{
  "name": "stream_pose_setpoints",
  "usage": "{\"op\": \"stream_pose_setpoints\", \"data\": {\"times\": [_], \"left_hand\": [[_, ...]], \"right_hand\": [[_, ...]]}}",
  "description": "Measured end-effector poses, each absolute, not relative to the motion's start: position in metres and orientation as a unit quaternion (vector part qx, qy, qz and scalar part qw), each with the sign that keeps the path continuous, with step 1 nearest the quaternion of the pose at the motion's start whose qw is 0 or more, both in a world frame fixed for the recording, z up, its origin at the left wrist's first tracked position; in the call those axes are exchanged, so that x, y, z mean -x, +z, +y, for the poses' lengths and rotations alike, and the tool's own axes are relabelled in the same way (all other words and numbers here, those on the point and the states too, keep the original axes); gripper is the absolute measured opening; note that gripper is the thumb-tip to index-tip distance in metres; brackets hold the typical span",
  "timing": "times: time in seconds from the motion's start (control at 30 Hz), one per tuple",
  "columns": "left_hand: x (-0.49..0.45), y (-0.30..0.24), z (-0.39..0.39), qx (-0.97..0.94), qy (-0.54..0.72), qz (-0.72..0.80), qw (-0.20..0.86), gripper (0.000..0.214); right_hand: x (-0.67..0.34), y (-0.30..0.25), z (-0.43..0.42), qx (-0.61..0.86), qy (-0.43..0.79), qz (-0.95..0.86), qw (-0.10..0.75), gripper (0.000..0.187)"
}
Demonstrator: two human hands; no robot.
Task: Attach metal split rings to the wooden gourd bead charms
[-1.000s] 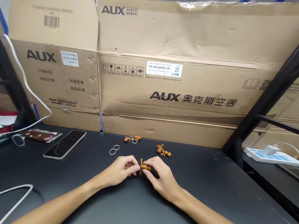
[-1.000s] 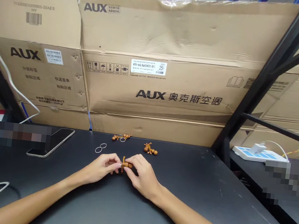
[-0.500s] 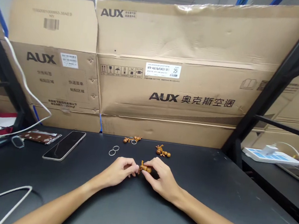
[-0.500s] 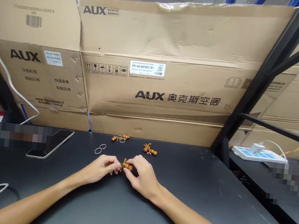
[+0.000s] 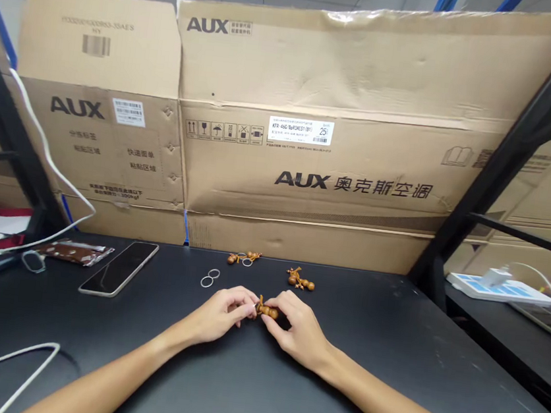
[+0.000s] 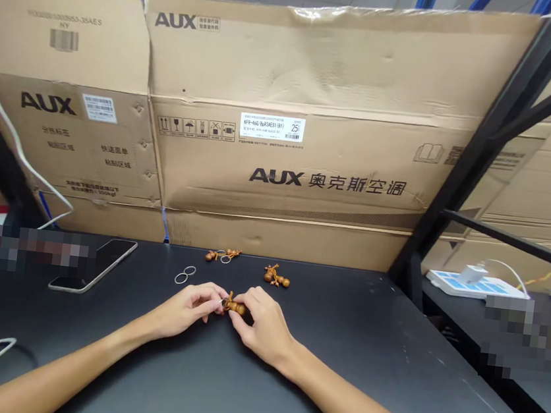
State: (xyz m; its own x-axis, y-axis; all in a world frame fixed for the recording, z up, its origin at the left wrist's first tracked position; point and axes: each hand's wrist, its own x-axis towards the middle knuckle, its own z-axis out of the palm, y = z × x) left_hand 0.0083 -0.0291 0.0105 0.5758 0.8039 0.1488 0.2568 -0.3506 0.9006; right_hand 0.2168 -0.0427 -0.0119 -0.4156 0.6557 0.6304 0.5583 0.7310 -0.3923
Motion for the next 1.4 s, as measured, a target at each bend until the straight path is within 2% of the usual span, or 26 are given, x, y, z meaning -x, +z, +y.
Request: {"op": "stream_pose_setpoints", "data": {"times": [0.23, 0.5, 0.77, 1.03, 1.27, 1.4], "left_hand": [[-0.0069, 0.01, -0.0276, -0.758, 0.304, 0.366, 0.446, 0.038], [-0.0056, 0.0066, -0.0268, -0.759, 0.31, 0.366, 0.441, 0.03], [-0.0062, 0.0073, -0.0271, -0.756, 0.299, 0.362, 0.457, 0.032], [-0.0059, 0.0067, -0.0269, -0.765, 0.306, 0.353, 0.444, 0.027], [-0.0058, 0.0039, -0.0254, -0.771, 0.298, 0.357, 0.435, 0.029], [-0.0045, 0.0025, -0.0242, -0.776, 0.31, 0.342, 0.43, 0.023]], "right_hand": [[-0.217, -0.0135, -0.0411, 0.377, 0.05, -0.846, 0.372, 0.007], [-0.2172, -0.0129, -0.0415, 0.37, 0.068, -0.838, 0.395, 0.008], [-0.2173, -0.0097, -0.0443, 0.325, 0.073, -0.857, 0.393, 0.009], [-0.2169, -0.0139, -0.0406, 0.382, 0.055, -0.831, 0.4, 0.008], [-0.2172, -0.0094, -0.0456, 0.317, 0.081, -0.856, 0.399, 0.009], [-0.2171, -0.0119, -0.0426, 0.352, 0.056, -0.842, 0.405, 0.008]]}}
